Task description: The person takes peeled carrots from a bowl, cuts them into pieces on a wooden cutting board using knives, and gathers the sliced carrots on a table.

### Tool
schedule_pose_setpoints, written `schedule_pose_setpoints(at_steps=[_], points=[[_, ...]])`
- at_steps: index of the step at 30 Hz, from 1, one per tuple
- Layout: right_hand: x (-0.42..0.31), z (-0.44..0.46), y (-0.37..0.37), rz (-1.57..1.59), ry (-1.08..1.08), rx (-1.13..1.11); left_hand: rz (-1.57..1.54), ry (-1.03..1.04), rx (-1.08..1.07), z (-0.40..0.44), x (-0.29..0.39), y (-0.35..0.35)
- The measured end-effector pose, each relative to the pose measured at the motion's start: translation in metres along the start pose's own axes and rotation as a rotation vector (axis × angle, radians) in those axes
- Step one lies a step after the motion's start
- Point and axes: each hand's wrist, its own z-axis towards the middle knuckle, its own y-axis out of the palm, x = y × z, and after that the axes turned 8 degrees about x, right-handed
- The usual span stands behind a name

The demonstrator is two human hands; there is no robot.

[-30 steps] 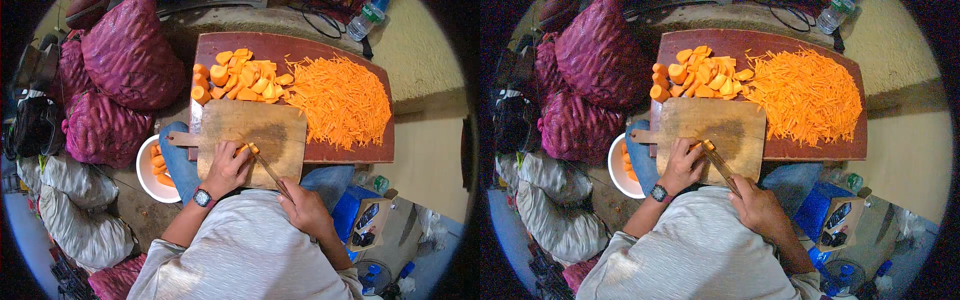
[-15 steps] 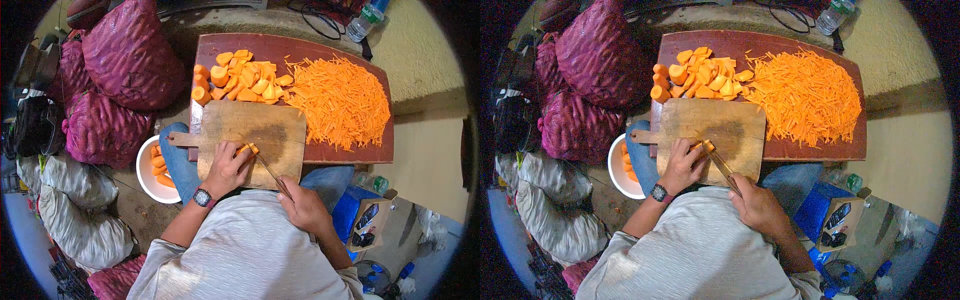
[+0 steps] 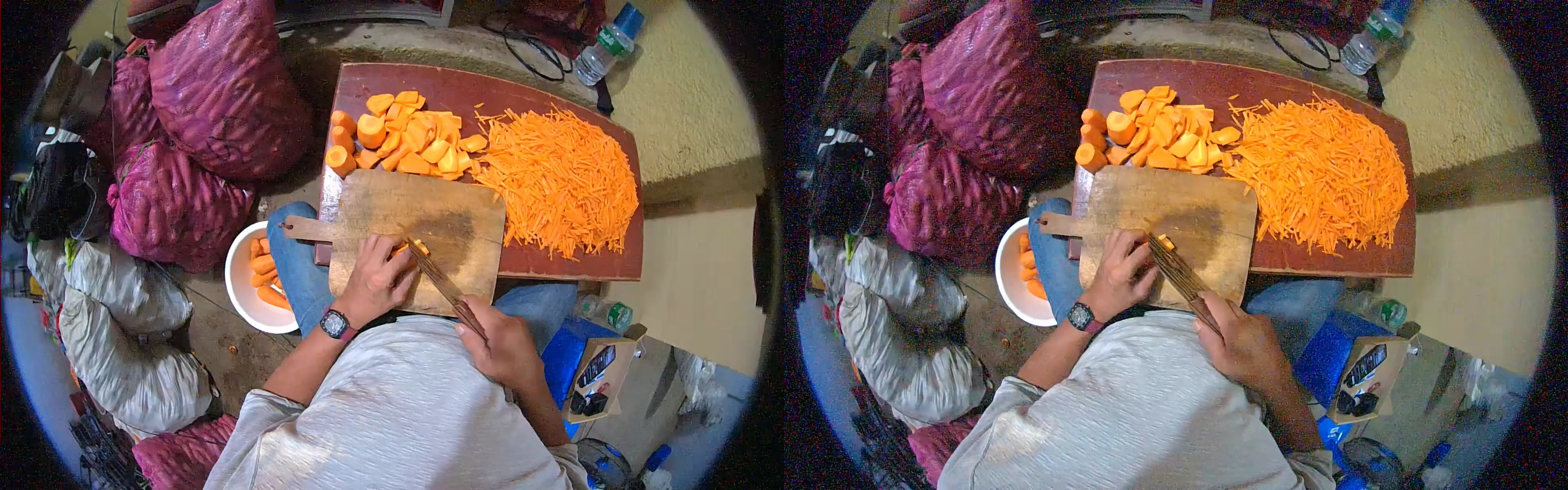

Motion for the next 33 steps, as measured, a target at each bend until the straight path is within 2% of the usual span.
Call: schedule_pose_setpoints(at_steps=[3, 6, 8, 11, 14, 17, 23, 33], points=[[-0.005, 0.0, -0.006, 0.014, -0.057, 0.083, 0.004, -0.016, -0.002, 0.0, 0.002, 0.001], [-0.004, 0.013, -0.007, -0.113, -0.018, 0.117, 0.012, -0.004, 0.012, -0.001, -0.002, 0.005], [0.018, 0.027, 0.006, -0.24, -0.231, 0.387, 0.02, 0.015, 0.022, -0.001, -0.002, 0.006], [0.036, 0.048, 0.014, -0.4, -0.318, 0.473, 0.012, 0.004, 0.033, -0.001, 0.0, 0.005], [0.053, 0.062, 0.021, -0.507, -0.421, 0.48, 0.0, 0.001, 0.044, -0.002, -0.002, 0.008], [0.053, 0.063, 0.023, -0.484, -0.45, 0.439, 0.009, -0.012, 0.025, -0.001, 0.0, 0.006], [0.06, 0.063, 0.025, -0.493, -0.401, 0.366, 0.018, -0.011, 0.035, -0.001, 0.0, 0.007], [0.061, 0.072, 0.029, -0.453, -0.383, 0.399, -0.002, -0.017, 0.049, 0.0, 0.0, 0.007]])
